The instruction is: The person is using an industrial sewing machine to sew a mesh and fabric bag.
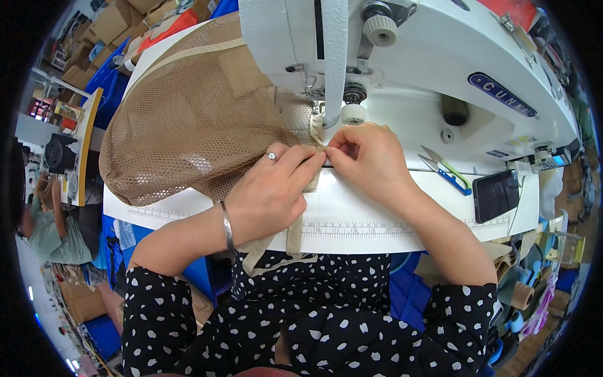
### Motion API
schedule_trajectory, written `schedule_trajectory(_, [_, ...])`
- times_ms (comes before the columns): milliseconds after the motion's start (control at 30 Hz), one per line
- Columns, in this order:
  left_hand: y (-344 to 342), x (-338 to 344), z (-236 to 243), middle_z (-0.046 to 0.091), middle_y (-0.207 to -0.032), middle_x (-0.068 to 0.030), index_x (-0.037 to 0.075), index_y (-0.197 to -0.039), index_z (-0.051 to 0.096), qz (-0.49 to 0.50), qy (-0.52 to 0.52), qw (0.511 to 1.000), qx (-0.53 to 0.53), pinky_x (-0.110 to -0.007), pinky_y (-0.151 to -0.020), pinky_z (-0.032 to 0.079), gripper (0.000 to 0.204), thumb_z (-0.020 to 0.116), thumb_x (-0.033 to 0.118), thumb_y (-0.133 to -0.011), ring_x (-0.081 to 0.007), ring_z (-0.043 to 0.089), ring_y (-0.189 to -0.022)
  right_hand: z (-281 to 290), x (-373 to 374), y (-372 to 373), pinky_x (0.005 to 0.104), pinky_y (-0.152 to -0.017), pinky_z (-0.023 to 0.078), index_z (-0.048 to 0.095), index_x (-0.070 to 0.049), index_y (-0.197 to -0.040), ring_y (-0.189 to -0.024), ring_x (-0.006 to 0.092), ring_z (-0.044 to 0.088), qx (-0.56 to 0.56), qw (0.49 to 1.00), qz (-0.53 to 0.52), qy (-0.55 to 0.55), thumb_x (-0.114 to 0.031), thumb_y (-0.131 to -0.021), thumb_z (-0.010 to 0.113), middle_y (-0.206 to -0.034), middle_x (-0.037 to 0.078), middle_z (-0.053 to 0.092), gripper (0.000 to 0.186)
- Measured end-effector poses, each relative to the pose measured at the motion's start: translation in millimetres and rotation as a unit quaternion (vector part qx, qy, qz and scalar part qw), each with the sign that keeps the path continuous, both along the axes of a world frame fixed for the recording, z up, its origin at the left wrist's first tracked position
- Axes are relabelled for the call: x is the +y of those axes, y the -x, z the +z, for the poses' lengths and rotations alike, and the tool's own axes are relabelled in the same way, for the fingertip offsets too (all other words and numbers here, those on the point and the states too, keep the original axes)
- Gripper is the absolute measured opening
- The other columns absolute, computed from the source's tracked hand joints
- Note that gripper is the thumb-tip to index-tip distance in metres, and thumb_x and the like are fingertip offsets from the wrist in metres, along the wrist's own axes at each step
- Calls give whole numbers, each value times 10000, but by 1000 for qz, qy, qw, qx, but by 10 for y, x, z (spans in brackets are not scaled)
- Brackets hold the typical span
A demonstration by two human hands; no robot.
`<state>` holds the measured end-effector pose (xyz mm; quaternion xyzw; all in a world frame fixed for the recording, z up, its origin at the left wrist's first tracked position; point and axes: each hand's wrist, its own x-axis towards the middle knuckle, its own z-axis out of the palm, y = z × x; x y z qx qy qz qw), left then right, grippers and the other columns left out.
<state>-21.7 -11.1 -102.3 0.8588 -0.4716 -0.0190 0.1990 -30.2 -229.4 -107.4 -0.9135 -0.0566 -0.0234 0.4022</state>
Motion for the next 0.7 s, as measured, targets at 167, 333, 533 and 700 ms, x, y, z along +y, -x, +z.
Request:
schedule_trajectory(167, [-4, -2, -11, 546, -1321, -177, -96, -1368, 547, -4, -10, 1000, -6, -414, -1013, 495, 614, 647, 37, -776, -354, 534, -1103, -11, 2, 13, 371, -669, 494, 739, -35, -820, -681, 224, 641, -22, 999, 7, 26, -157, -834, 756, -728, 80, 696, 124])
schedule_trajectory(333, [-10, -4, -19, 541, -1320, -174, -101, -1360, 551, -9, -12, 1000, -9, -415, -1017, 479, 610, 649, 51, -778, -351, 524, -1094, 15, -41, 25, 357, -653, 525, 762, -12, -876, -665, 212, 672, 13, 999, 14, -30, -163, -854, 739, -772, 102, 727, 155])
schedule_trajectory(533, [-2, -16, -5, 541, -1317, -172, -97, -1356, 552, -2, -27, 1000, 2, -416, -1019, 475, 604, 647, 49, -777, -353, 521, -1100, 95, -66, -60, 332, -673, 549, 790, -15, -953, -693, 187, 708, 96, 995, 11, -32, -189, -865, 736, -785, 116, 754, 203])
schedule_trajectory(700, [-3, -19, 4, 544, -1311, -173, -89, -1352, 548, -2, -29, 1000, 0, -421, -1016, 480, 596, 649, 49, -781, -353, 522, -1109, 153, -24, -82, 332, -685, 553, 789, -15, -938, -703, 197, 718, 115, 993, 2, -8, -196, -865, 737, -781, 119, 757, 202])
